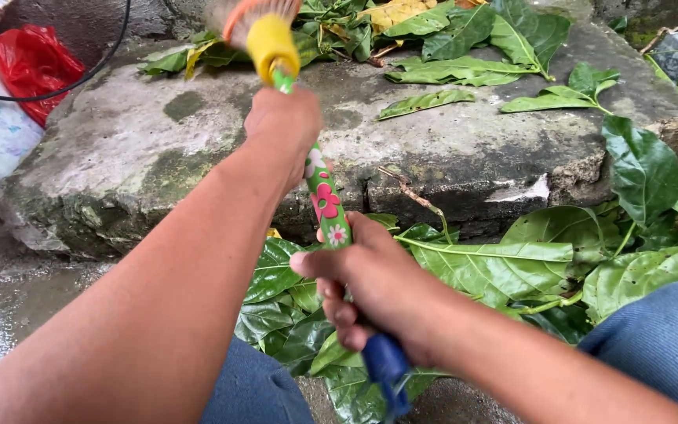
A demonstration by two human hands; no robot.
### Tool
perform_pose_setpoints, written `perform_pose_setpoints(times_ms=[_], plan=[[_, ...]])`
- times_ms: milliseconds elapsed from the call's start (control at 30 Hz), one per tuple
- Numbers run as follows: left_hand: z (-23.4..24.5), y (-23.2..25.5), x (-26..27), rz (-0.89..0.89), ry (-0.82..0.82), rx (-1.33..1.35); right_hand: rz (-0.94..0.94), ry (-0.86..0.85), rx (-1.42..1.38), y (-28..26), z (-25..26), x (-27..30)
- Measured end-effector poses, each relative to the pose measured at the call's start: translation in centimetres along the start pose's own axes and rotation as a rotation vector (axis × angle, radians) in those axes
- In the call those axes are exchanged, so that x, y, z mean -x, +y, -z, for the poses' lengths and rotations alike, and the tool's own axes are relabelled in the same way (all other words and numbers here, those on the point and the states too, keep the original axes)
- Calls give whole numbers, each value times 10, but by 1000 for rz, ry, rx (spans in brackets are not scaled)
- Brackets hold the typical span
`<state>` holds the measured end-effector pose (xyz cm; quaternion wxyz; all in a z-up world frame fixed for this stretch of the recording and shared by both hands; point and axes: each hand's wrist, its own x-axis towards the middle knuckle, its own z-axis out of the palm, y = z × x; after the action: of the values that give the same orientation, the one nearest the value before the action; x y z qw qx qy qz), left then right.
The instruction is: Sweep dead leaves off a concrete ledge using a small broom.
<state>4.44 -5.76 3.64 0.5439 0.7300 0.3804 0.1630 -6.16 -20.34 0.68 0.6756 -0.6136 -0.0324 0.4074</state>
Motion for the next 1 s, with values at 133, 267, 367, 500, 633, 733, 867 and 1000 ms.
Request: perform_pose_setpoints(times_ms=[133,267,367,500,633,733,867,1000], plan=[[-29,-55,-76,176,-172,-100,-69,-179,-131,9,22,-20],[-27,-38,-44,131,-374,-84,-5,110,75,7,2,4],[-11,-11,-4,9,-285,-30,57,135,106,0,-2,14],[2,10,15,-98,-137,-57,74,83,46,-13,2,16],[-5,-22,-6,-52,-146,136,97,-80,-220,-6,33,-22],[-19,-45,-22,140,-388,253,-99,-455,-495,2,44,-38],[-5,-24,14,111,-323,244,77,158,132,-14,3,1],[19,11,47,-23,-109,190,113,87,72,-34,0,2]])
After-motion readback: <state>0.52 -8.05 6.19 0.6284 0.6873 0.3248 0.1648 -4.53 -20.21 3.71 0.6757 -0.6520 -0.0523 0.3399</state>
